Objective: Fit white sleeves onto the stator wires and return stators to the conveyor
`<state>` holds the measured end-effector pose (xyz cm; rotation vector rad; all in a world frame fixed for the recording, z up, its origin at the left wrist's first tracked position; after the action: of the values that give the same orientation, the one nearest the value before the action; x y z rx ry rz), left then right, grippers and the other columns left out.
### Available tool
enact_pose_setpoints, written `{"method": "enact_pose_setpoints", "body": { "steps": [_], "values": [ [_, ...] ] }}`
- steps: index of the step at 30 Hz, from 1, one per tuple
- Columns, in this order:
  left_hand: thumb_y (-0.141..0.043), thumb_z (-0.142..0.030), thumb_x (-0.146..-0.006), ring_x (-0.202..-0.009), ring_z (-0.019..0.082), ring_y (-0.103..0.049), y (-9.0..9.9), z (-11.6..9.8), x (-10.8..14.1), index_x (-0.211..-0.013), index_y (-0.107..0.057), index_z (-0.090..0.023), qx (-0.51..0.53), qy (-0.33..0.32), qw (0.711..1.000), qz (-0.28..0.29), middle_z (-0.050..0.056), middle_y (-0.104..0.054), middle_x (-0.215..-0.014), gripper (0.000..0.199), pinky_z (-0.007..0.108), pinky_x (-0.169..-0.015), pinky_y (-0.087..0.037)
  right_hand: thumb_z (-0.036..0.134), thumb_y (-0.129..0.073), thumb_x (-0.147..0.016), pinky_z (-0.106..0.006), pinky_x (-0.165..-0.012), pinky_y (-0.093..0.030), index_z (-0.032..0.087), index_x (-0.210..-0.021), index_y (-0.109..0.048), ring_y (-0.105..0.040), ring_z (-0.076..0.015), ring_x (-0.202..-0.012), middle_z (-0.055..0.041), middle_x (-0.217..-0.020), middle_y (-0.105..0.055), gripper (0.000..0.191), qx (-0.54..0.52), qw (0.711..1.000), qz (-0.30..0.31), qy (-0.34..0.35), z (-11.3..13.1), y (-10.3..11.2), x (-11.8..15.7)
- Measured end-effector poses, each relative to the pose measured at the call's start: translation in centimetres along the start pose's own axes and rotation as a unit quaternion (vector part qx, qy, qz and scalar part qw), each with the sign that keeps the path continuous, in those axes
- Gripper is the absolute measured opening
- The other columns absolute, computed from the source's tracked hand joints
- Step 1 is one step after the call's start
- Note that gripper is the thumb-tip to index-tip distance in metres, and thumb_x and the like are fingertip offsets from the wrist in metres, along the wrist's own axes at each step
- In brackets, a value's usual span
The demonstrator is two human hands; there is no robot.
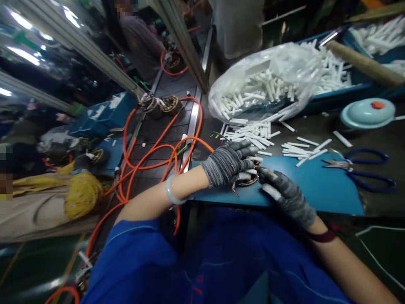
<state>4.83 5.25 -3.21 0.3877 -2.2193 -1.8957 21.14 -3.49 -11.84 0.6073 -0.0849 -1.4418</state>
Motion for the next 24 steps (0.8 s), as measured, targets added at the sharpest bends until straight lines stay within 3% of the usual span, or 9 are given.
{"method": "enact_pose_setpoints", "body": {
  "steps": [4, 8, 11, 14, 19, 24],
  "values": [
    [-0.055, -0.040, -0.104, -0.146, 0.033, -0.048, -2.0, -0.7, -0.4, -0.136, -0.067, -0.019, -0.097, 0.051, 0.994, 0.014, 0.010, -0.056, -0.154, 0.040, 0.055, -0.117, -0.043, 0.038, -0.058, -0.101, -0.044, -0.106, -0.057, 0.031, -0.137, -0.064, -0.071, -0.0239, -0.115, -0.0043, -0.128, -0.074, 0.038, -0.057, 0.998, 0.017, -0.006, -1.1, -0.9, -1.1],
    [-0.049, -0.036, -0.107, -0.148, 0.031, -0.046, -1.3, -1.2, -0.7, -0.140, -0.063, -0.019, -0.096, -0.002, 0.995, 0.008, 0.011, -0.055, -0.154, 0.040, 0.052, -0.115, -0.045, 0.046, -0.064, -0.097, -0.044, -0.102, -0.058, 0.029, -0.130, -0.068, -0.073, -0.0251, -0.110, -0.0045, -0.123, -0.076, 0.037, -0.103, 0.994, 0.037, -0.014, -1.3, -0.9, -2.3],
    [-0.048, -0.035, -0.107, -0.151, 0.031, -0.042, -0.3, -0.5, 0.1, -0.140, -0.064, -0.018, -0.031, -0.037, 0.999, 0.005, 0.013, -0.058, -0.151, 0.040, 0.051, -0.117, -0.044, 0.047, -0.061, -0.098, -0.043, -0.100, -0.058, 0.029, -0.127, -0.071, -0.073, -0.0255, -0.110, -0.0050, -0.121, -0.077, 0.035, -0.089, 0.992, 0.084, 0.029, -0.4, -0.9, -3.2],
    [-0.053, -0.033, -0.104, -0.149, 0.029, -0.044, -0.2, 0.7, 0.8, -0.141, -0.063, -0.015, 0.093, -0.027, 0.995, 0.004, 0.016, -0.056, -0.152, 0.042, 0.048, -0.120, -0.043, 0.044, -0.056, -0.102, -0.041, -0.098, -0.057, 0.028, -0.124, -0.072, -0.073, -0.0239, -0.106, -0.0054, -0.116, -0.078, 0.032, -0.045, 0.990, 0.116, 0.068, 0.2, -1.1, -3.7],
    [-0.058, -0.027, -0.100, -0.143, 0.025, -0.052, -1.0, 1.6, 0.8, -0.147, -0.058, -0.021, 0.306, -0.007, 0.951, 0.044, 0.013, -0.056, -0.152, 0.047, 0.044, -0.121, -0.044, 0.045, -0.051, -0.104, -0.038, -0.088, -0.057, 0.025, -0.114, -0.075, -0.070, -0.0216, -0.093, -0.0058, -0.099, -0.076, 0.032, -0.010, 0.993, 0.080, 0.084, 0.1, -1.2, -3.6],
    [-0.055, -0.026, -0.100, -0.145, 0.027, -0.049, -1.7, 2.3, 0.8, -0.124, -0.074, -0.017, 0.353, -0.030, 0.933, 0.065, 0.015, -0.047, -0.158, 0.032, 0.044, -0.120, -0.044, 0.044, -0.051, -0.104, -0.036, -0.082, -0.056, 0.024, -0.104, -0.077, -0.069, -0.0208, -0.085, -0.0051, -0.090, -0.075, 0.033, 0.001, 0.996, 0.046, 0.072, 0.5, -1.3, -3.5]
  ]
}}
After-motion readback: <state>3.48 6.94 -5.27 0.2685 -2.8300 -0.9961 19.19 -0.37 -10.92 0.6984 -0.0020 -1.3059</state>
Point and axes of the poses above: each hand's wrist, its own x-axis away from the middle knuckle, its own y-axis out of the back of the hand, z = x × y, the point moved 5 cm from there along -x, towards the middle knuckle
